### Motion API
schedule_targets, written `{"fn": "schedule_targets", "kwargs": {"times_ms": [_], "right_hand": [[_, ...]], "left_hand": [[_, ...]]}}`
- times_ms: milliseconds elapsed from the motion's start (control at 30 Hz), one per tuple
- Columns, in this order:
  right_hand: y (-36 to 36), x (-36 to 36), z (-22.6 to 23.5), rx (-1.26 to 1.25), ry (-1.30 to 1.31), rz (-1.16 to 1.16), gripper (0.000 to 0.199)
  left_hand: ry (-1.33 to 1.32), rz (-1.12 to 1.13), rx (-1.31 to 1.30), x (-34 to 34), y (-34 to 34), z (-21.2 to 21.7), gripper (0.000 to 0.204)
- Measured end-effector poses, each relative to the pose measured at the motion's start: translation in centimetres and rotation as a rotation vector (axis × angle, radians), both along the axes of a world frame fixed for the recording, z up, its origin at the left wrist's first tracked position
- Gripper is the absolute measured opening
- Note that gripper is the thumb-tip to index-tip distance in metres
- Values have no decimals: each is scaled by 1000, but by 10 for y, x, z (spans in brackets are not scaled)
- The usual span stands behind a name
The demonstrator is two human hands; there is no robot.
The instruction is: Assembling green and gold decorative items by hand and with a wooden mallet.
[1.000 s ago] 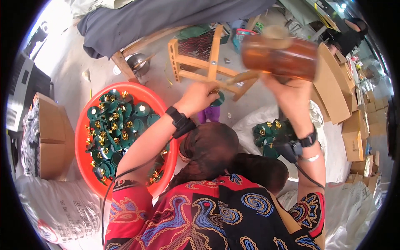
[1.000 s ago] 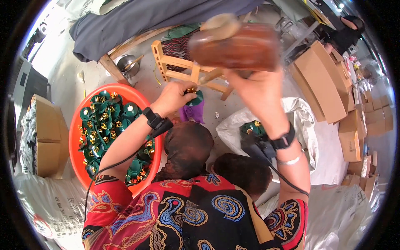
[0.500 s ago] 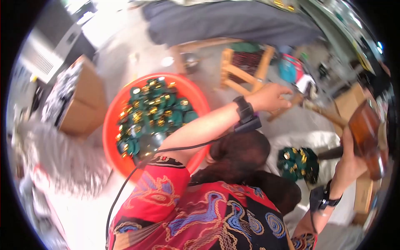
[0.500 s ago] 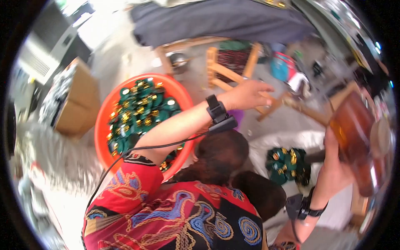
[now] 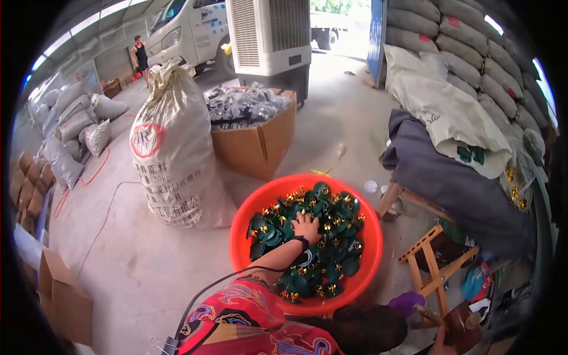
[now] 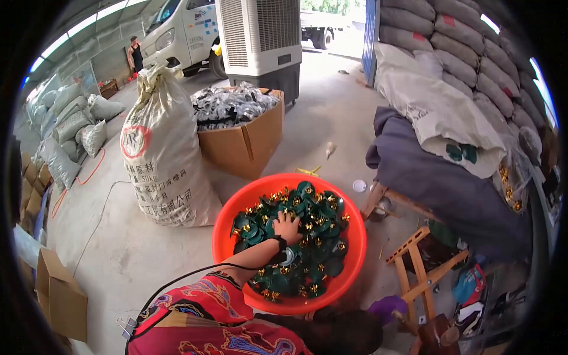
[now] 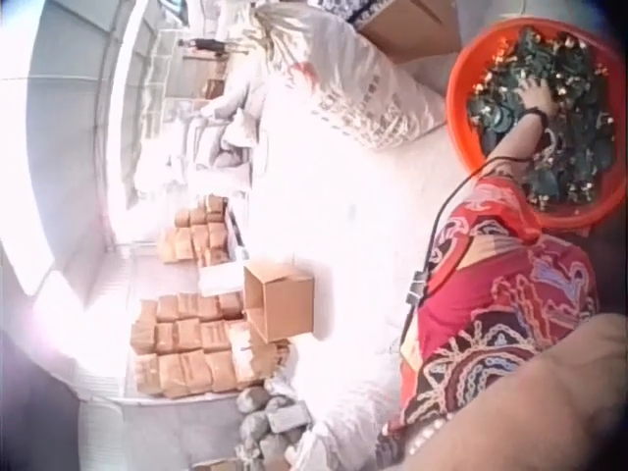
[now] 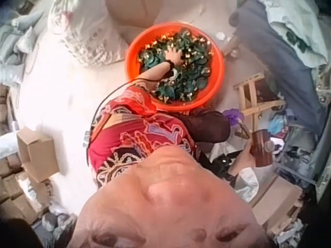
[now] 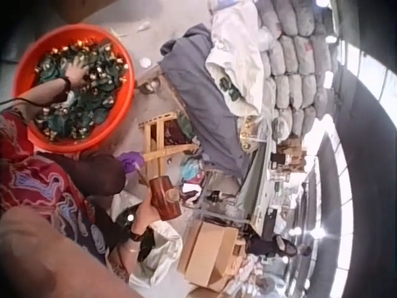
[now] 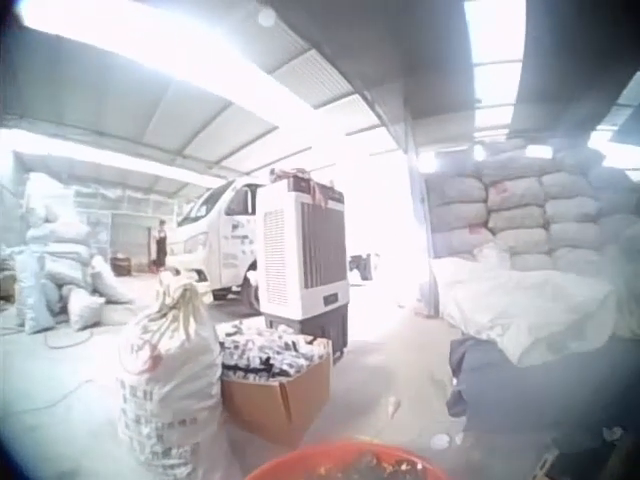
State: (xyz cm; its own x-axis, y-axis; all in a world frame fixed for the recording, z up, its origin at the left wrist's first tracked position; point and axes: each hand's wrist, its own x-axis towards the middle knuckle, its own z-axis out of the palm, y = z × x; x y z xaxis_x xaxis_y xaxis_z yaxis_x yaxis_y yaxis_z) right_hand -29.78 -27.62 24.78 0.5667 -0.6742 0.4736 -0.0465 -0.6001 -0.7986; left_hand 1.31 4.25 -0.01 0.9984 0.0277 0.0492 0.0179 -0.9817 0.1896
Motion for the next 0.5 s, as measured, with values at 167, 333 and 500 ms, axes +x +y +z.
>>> {"fn": "schedule_targets", "kwargs": {"times_ms": [167,333,500], "right_hand": [[-10,9,-20,25,-18,30,59],[-17,-5,-42,-27,-1,-25,57],[-27,-22,-46,-53,156,22,55]], "left_hand": [[-79,-133,211,17,-4,-16,32],[63,-192,171,20,-14,-11,26],[122,-287,51,-5,4,-14,17]]}}
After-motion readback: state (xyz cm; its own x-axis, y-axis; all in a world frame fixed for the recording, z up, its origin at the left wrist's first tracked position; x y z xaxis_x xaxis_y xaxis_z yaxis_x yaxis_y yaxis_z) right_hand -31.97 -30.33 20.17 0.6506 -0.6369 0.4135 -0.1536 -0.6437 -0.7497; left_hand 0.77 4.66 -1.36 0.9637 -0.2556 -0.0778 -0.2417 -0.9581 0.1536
